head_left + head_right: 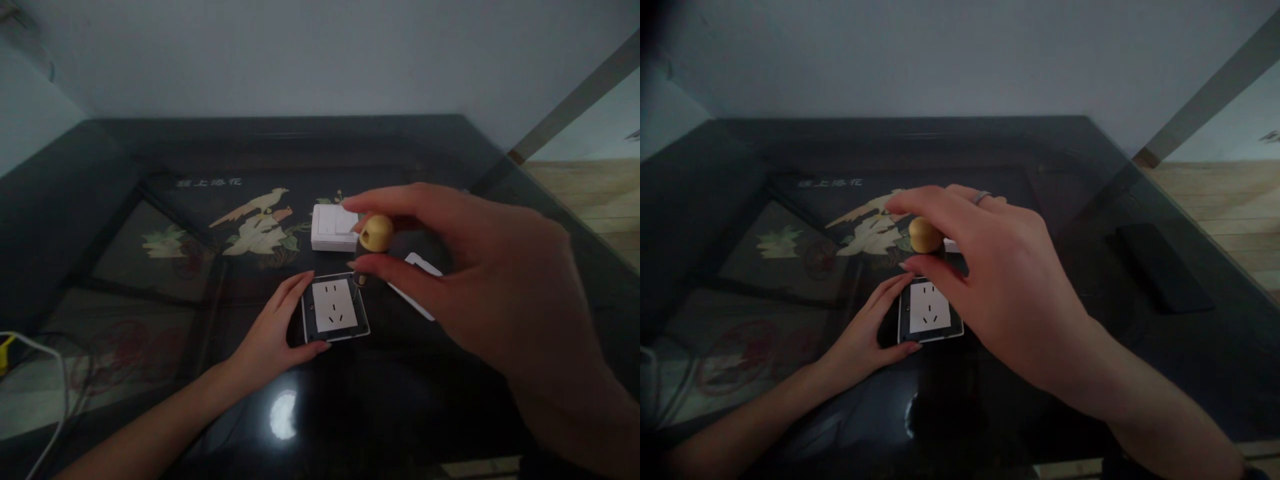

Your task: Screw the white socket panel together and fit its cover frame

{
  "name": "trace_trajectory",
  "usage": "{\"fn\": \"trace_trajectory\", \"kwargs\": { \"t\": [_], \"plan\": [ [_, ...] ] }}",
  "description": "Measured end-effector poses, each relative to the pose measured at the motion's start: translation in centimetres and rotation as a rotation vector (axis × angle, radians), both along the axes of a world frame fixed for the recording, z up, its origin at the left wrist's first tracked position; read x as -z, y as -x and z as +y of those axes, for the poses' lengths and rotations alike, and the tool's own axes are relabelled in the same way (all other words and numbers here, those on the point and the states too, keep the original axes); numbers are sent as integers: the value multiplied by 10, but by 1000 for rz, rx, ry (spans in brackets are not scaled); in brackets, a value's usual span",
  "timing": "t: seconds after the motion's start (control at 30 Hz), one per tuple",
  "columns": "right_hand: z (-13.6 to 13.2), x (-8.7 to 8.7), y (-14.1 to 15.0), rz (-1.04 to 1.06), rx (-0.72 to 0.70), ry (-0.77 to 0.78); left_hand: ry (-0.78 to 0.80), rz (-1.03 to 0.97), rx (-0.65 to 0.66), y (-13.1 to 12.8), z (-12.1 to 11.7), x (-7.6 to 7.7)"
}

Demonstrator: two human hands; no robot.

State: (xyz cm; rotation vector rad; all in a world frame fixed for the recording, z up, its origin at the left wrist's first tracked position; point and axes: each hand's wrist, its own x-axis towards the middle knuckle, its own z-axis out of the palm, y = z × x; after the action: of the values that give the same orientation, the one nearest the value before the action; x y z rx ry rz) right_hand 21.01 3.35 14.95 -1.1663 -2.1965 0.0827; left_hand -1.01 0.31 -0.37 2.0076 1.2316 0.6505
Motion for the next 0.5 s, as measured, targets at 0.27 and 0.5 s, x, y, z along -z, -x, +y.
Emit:
{"fn": "trace_trajectory", "kwargs": {
  "t": [0.27, 0.5],
  "plan": [
    [5, 4, -8, -6, -82, -24, -21, -10, -5, 1, -1, 4],
    [2, 5, 0, 17, -18, -44, -11, -11, 2, 0, 0, 0]
  ]
}}
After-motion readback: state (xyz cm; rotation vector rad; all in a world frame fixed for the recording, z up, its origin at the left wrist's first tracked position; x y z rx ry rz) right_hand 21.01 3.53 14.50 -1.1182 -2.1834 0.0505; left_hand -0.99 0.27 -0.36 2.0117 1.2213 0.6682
